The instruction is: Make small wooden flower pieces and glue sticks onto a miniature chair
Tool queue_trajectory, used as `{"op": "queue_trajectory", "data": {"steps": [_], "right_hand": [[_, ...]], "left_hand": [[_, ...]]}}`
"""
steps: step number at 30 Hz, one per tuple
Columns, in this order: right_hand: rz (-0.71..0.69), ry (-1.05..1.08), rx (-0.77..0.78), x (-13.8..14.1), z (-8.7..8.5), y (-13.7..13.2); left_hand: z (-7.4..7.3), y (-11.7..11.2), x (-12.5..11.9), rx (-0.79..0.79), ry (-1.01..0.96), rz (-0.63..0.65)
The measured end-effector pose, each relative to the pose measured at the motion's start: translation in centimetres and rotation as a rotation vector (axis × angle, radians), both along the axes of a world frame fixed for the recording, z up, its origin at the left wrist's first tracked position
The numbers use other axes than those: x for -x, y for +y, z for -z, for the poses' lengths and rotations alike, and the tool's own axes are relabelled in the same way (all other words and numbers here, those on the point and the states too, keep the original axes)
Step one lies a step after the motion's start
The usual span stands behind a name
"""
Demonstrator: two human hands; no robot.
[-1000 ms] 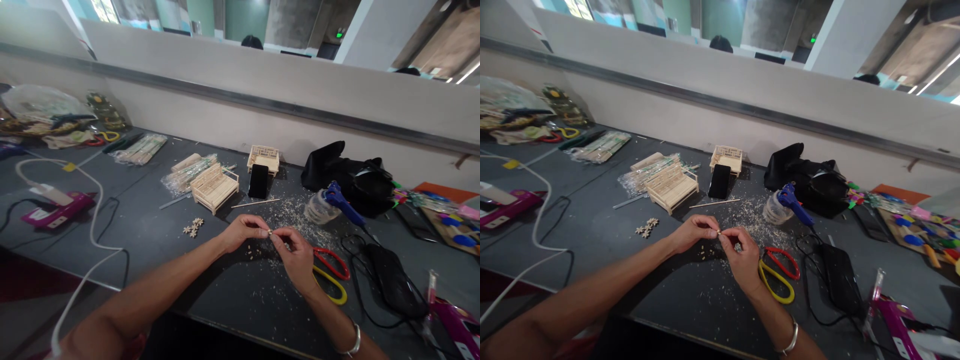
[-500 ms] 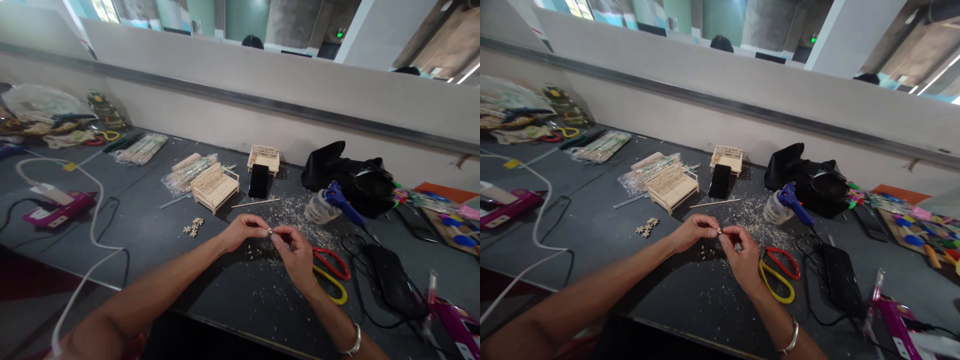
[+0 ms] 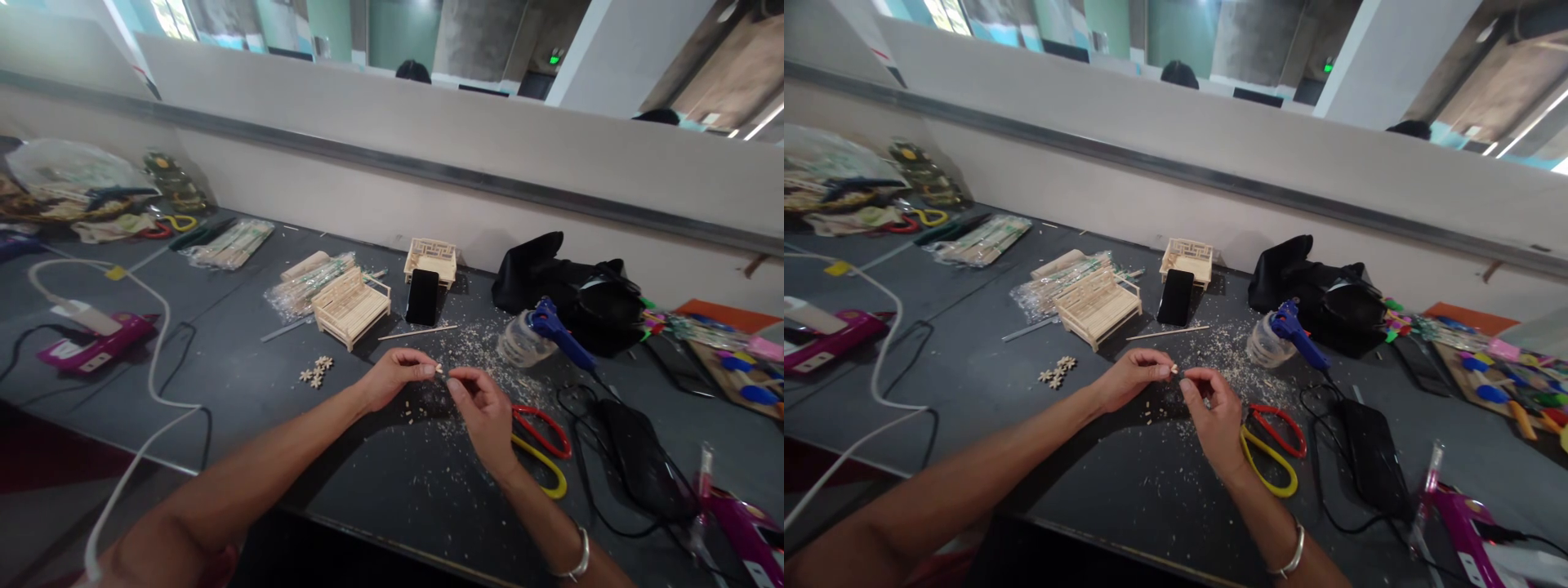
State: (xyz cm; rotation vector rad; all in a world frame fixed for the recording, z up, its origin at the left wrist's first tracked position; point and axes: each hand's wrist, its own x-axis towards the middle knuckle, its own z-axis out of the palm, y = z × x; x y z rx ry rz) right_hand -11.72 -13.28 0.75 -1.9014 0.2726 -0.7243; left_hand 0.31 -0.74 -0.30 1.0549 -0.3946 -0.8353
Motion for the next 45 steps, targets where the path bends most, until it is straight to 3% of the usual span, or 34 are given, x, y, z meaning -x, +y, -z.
{"op": "queue_trajectory", "data": {"steps": [18,30,39,45], "right_hand": [[-0.01,-0.01,0.048,0.04,-0.36,0.35],[-0.078,0.101,-0.094,-0.27,-0.44,0.45],[-0.086,0.138,-0.325,-0.63,-0.21,0.67],[-0.046,0.109,-0.206,-0.65,-0.14,0.23]], "left_hand": [[-0.51,0.08,0.1,0.036,-0.13,-0.002],[-0.46,0.39,0.1,-0.006,-0.443,-0.09],[-0.15,0.47,-0.19,-0.008,-0.705,-0.117],[-0.26,0.58,-0.06,-0.042,-0.615,-0.126]]}}
